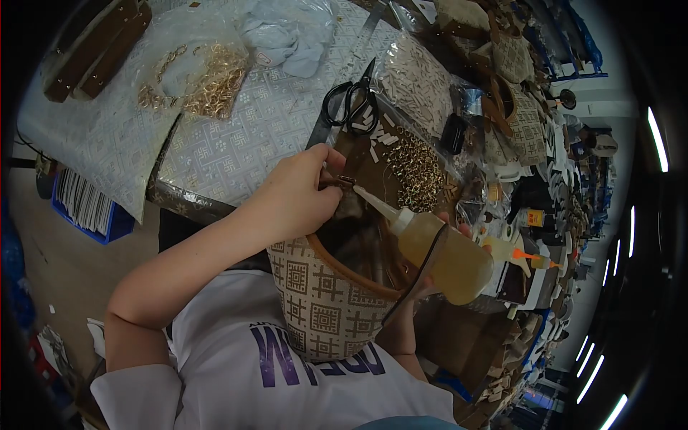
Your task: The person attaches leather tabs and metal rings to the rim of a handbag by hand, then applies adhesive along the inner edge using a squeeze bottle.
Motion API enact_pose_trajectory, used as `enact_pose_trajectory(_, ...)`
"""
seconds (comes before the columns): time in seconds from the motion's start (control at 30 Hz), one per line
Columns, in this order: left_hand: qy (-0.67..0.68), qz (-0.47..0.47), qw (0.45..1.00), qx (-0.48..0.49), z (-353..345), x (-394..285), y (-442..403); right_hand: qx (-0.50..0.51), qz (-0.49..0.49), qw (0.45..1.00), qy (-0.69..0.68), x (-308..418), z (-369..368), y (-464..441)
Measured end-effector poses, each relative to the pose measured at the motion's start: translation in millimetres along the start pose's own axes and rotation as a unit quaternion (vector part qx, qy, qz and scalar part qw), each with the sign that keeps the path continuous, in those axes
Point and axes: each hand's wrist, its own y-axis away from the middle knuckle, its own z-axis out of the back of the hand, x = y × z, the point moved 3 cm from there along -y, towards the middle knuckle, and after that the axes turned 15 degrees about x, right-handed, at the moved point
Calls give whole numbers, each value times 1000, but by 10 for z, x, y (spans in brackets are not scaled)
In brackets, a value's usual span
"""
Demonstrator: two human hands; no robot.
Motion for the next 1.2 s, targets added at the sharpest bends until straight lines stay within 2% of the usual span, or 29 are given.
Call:
enact_pose_trajectory(0.17,15,1,1000,0,2,5,2,30,-3,999,20,8,-4,20)
enact_pose_trajectory(0.33,23,1,1000,2,-8,39,-12,-11,-40,999,1,171,-138,-23)
enact_pose_trajectory(0.43,19,2,1000,7,-10,4,-1,-9,-32,999,15,215,-158,-46)
enact_pose_trajectory(0.57,38,-1,999,9,-12,37,-11,6,52,993,107,98,104,40)
enact_pose_trajectory(0.67,33,1,999,5,-8,31,5,-38,106,992,63,15,156,42)
enact_pose_trajectory(0.73,20,4,1000,4,-12,18,2,-55,91,994,0,-2,126,16)
enact_pose_trajectory(0.83,7,0,1000,1,-15,14,0,-42,5,998,-46,119,-18,-67)
enact_pose_trajectory(0.93,9,1,1000,0,-20,0,10,-35,-75,995,-46,129,-33,-67)
enact_pose_trajectory(1.2,7,-3,1000,-10,-30,-15,0,-49,-178,982,-27,77,181,31)
